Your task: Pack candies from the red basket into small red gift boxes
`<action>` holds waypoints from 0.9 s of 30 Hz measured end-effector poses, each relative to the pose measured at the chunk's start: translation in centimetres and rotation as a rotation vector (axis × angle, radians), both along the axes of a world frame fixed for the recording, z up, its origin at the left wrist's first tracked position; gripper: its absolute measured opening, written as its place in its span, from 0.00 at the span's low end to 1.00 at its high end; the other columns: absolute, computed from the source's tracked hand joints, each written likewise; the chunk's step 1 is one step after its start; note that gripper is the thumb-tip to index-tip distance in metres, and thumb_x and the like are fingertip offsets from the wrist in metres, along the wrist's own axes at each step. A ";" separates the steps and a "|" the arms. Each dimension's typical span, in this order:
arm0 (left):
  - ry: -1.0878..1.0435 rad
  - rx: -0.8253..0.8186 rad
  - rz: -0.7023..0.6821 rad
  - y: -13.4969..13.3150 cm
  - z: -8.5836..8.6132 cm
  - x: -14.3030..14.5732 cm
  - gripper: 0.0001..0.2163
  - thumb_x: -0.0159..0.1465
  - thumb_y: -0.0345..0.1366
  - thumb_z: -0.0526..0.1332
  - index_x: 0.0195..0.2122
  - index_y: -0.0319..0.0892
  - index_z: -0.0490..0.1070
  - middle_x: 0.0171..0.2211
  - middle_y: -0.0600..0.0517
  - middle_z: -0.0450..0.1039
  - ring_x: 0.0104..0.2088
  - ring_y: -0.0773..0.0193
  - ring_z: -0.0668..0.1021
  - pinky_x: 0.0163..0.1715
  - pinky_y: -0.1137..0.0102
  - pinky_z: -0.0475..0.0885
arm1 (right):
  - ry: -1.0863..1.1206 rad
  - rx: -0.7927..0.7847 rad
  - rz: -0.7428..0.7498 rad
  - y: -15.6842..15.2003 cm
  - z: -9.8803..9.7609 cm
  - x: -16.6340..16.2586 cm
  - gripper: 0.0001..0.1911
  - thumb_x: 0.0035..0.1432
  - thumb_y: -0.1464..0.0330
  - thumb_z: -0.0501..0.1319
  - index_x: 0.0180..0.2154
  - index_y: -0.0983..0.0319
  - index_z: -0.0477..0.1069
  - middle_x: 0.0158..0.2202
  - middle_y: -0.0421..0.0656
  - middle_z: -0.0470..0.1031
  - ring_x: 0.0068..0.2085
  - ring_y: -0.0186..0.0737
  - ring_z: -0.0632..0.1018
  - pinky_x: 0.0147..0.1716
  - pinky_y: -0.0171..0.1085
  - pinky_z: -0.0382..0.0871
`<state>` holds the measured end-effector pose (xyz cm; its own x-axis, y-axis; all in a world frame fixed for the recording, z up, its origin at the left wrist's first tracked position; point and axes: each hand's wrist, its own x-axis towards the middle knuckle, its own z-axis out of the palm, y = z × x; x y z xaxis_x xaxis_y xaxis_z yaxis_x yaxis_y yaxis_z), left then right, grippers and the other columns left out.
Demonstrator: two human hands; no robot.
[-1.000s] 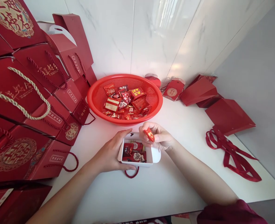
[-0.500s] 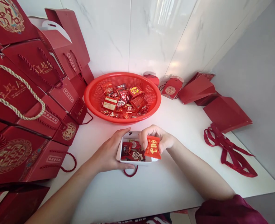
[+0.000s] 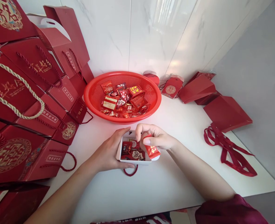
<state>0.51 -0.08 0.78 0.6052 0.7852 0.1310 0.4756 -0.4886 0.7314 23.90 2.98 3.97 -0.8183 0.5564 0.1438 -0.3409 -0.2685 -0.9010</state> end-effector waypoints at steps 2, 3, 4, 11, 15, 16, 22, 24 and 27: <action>-0.001 0.011 -0.001 0.0 0.0 0.0 0.52 0.46 0.53 0.74 0.67 0.52 0.45 0.64 0.43 0.56 0.61 0.45 0.68 0.58 0.53 0.69 | -0.001 0.017 0.030 0.2 -0.2 0.1 0.12 0.62 0.61 0.64 0.40 0.64 0.69 0.20 0.34 0.71 0.15 0.24 0.65 0.14 0.24 0.59; -0.001 0.016 -0.001 0.0 0.0 0.0 0.53 0.46 0.53 0.74 0.67 0.52 0.44 0.64 0.43 0.56 0.61 0.45 0.68 0.58 0.52 0.69 | 0.001 0.015 0.042 0.2 -0.4 0.1 0.13 0.63 0.60 0.63 0.40 0.64 0.69 0.20 0.35 0.72 0.14 0.25 0.66 0.13 0.24 0.59; -0.002 0.019 0.000 0.0 0.0 0.0 0.53 0.46 0.53 0.74 0.67 0.52 0.43 0.64 0.43 0.56 0.61 0.44 0.68 0.58 0.52 0.69 | 0.003 0.009 0.052 0.3 -0.5 0.1 0.14 0.63 0.59 0.63 0.40 0.64 0.69 0.21 0.36 0.74 0.14 0.26 0.68 0.14 0.25 0.61; 0.015 -0.003 0.006 -0.1 0.3 0.0 0.53 0.46 0.53 0.74 0.67 0.53 0.43 0.65 0.43 0.55 0.61 0.46 0.69 0.58 0.53 0.70 | 0.065 -0.099 0.029 0.2 -0.7 -0.1 0.24 0.52 0.61 0.72 0.36 0.60 0.57 0.30 0.42 0.81 0.24 0.36 0.81 0.23 0.31 0.74; 0.006 0.000 0.005 -0.2 0.2 0.0 0.54 0.46 0.53 0.75 0.68 0.53 0.43 0.65 0.43 0.54 0.61 0.46 0.68 0.57 0.54 0.70 | 0.055 -0.161 0.030 0.1 -0.2 0.0 0.25 0.53 0.59 0.71 0.36 0.59 0.54 0.30 0.42 0.81 0.25 0.39 0.82 0.27 0.35 0.76; -0.001 0.001 0.004 -0.1 0.2 0.0 0.54 0.46 0.53 0.75 0.68 0.53 0.44 0.65 0.43 0.55 0.61 0.45 0.68 0.57 0.54 0.70 | 0.039 -0.157 0.036 0.0 0.1 -0.1 0.24 0.55 0.58 0.70 0.38 0.59 0.55 0.31 0.43 0.82 0.28 0.41 0.83 0.30 0.36 0.77; -0.033 -0.007 0.014 -0.1 0.3 0.1 0.53 0.45 0.52 0.75 0.67 0.53 0.46 0.63 0.43 0.58 0.60 0.44 0.70 0.56 0.52 0.71 | -0.105 -0.091 0.048 -0.4 1.0 -0.5 0.20 0.63 0.51 0.58 0.42 0.61 0.61 0.30 0.45 0.80 0.28 0.40 0.82 0.31 0.38 0.75; -0.028 -0.006 0.008 -0.2 0.4 0.1 0.53 0.45 0.51 0.75 0.67 0.53 0.45 0.64 0.42 0.57 0.60 0.44 0.69 0.56 0.51 0.70 | -0.078 -0.088 0.039 -0.4 0.8 -0.5 0.18 0.67 0.51 0.53 0.42 0.59 0.60 0.25 0.40 0.78 0.18 0.34 0.75 0.22 0.32 0.69; -0.011 -0.001 0.002 -0.2 0.5 0.0 0.53 0.47 0.51 0.75 0.68 0.52 0.43 0.65 0.42 0.54 0.61 0.45 0.68 0.57 0.53 0.70 | -0.010 -0.065 -0.076 -0.3 0.3 -0.7 0.16 0.67 0.52 0.53 0.39 0.59 0.62 0.20 0.34 0.71 0.15 0.29 0.64 0.19 0.29 0.64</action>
<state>0.54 -0.24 1.29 0.6023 0.7864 0.1373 0.4681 -0.4872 0.7372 23.17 2.65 4.31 -0.7745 0.6249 0.0979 -0.3539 -0.2997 -0.8860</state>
